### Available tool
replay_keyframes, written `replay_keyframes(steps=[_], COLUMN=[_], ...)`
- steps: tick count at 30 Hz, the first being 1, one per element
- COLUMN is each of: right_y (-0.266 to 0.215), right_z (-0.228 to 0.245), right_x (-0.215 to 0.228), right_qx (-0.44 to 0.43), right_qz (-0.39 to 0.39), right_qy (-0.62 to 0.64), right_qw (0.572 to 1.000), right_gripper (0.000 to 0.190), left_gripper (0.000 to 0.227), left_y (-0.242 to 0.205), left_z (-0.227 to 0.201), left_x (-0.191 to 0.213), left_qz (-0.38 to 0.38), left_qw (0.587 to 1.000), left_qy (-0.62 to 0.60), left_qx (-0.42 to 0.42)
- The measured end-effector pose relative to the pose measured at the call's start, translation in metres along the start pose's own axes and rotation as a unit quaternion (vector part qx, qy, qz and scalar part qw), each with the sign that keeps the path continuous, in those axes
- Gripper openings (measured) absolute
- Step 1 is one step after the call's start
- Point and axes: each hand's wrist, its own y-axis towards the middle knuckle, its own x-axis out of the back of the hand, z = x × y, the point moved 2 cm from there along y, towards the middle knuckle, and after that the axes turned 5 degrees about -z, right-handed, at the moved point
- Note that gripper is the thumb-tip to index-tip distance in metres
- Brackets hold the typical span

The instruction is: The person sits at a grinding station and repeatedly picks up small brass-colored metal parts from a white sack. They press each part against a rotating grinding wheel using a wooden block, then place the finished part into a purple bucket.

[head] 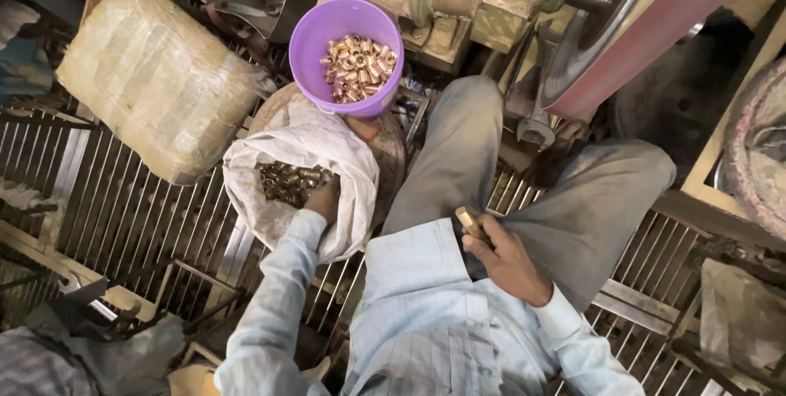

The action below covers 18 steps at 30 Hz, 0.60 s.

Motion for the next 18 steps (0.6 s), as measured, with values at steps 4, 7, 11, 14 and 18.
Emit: replay_keyframes(steps=[4, 7, 11, 14, 18], right_y=[0.003, 0.003, 0.001, 0.001, 0.002], right_z=[-0.002, -0.004, -0.008, -0.008, -0.004], right_x=[0.0, -0.001, -0.002, 0.0, 0.003], right_qx=[-0.028, 0.016, 0.015, -0.007, 0.009], right_qz=[-0.004, -0.019, -0.025, -0.016, -0.026], right_qy=[-0.043, -0.026, -0.015, -0.022, -0.027], right_qw=[0.999, 0.999, 0.999, 1.0, 0.999], right_gripper=[0.028, 0.026, 0.027, 0.026, 0.026], left_gripper=[0.019, 0.02, 0.017, 0.02, 0.025], left_y=[0.016, 0.022, 0.021, 0.024, 0.025], left_z=[0.001, -0.005, -0.004, -0.001, 0.0], left_x=[-0.007, -0.003, 0.001, 0.004, 0.007], left_qz=[0.106, 0.081, 0.075, 0.085, 0.072], left_qw=[0.985, 0.982, 0.976, 0.966, 0.969], left_qy=[0.126, 0.163, 0.195, 0.234, 0.212], left_qx=[0.055, 0.045, 0.057, 0.072, 0.105])
